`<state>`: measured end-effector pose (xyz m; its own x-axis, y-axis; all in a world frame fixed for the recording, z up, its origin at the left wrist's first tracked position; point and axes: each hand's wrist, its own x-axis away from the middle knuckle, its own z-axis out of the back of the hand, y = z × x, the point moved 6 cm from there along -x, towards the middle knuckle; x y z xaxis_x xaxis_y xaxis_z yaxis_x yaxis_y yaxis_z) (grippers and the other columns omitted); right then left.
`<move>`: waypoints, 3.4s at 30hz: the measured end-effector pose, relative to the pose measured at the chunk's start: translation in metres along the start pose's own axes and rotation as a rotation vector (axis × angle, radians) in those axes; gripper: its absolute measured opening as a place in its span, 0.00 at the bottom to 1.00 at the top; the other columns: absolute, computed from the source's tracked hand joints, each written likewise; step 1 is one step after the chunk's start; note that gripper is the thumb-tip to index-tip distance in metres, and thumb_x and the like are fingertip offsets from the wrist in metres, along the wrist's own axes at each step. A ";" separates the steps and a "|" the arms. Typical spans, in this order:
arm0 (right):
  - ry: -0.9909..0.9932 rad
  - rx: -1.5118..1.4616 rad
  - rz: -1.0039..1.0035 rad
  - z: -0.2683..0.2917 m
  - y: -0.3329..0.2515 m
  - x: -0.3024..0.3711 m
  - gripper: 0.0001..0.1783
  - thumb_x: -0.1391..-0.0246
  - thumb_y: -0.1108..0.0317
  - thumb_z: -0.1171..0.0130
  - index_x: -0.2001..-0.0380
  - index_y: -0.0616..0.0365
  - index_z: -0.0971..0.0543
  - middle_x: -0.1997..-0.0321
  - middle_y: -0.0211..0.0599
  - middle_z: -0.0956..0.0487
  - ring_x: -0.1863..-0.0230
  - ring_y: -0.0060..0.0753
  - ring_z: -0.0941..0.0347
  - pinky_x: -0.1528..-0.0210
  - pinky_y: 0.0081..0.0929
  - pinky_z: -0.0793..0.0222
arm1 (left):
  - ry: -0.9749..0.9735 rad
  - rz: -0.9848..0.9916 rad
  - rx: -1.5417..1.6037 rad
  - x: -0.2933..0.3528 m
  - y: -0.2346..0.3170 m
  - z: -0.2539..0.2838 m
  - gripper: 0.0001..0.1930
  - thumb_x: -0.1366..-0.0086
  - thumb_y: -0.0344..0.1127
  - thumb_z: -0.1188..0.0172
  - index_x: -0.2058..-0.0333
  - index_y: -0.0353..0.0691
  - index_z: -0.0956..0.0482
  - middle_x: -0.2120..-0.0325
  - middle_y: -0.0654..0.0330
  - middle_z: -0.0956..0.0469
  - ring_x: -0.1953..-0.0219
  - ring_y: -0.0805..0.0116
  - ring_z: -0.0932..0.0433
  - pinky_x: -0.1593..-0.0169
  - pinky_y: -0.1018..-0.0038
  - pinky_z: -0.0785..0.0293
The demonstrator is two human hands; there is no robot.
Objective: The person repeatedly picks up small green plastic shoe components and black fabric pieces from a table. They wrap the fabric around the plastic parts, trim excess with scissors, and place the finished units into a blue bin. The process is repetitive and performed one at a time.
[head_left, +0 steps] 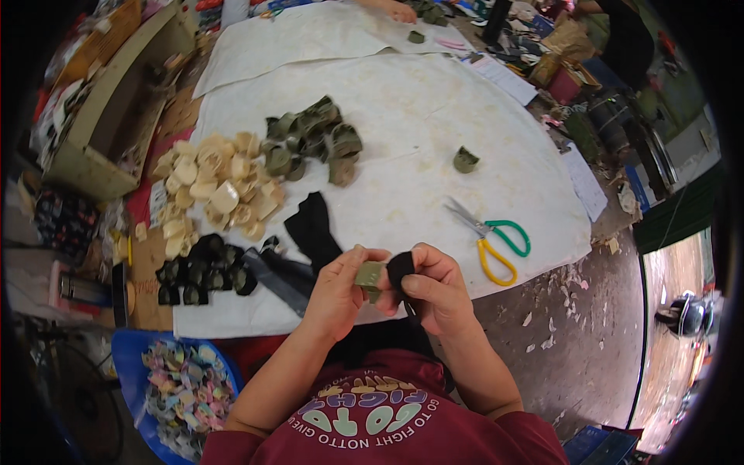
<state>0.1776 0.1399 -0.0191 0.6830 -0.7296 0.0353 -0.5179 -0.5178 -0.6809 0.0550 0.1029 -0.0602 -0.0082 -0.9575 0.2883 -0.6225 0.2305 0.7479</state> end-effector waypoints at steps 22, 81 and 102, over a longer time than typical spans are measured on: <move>-0.047 0.889 0.082 -0.046 0.020 0.012 0.08 0.48 0.77 0.39 0.63 0.62 0.19 0.60 0.34 0.20 0.61 0.22 0.25 0.56 0.21 0.32 | 0.157 -0.244 -0.110 0.084 0.037 0.054 0.23 0.40 0.29 0.48 0.45 0.34 0.33 0.53 0.55 0.26 0.52 0.67 0.23 0.51 0.71 0.25; 0.093 -0.114 0.036 -0.011 0.053 0.004 0.10 0.45 0.68 0.37 0.59 0.58 0.19 0.54 0.31 0.24 0.53 0.24 0.31 0.47 0.29 0.37 | 0.170 -0.706 -0.557 0.076 0.046 0.005 0.37 0.47 0.18 0.36 0.37 0.34 0.40 0.50 0.54 0.30 0.47 0.66 0.30 0.43 0.72 0.34; 0.130 -0.177 -0.022 -0.004 0.054 0.001 0.05 0.45 0.70 0.37 0.65 0.57 0.19 0.59 0.32 0.23 0.58 0.25 0.28 0.54 0.26 0.31 | 0.116 -0.693 -0.551 0.078 0.048 -0.003 0.45 0.52 0.24 0.28 0.36 0.36 0.43 0.52 0.55 0.22 0.41 0.64 0.33 0.37 0.66 0.41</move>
<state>0.1482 0.1095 -0.0523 0.6288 -0.7627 0.1511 -0.5937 -0.5965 -0.5401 0.0266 0.0394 0.0001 0.3280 -0.8960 -0.2993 0.0064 -0.3147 0.9492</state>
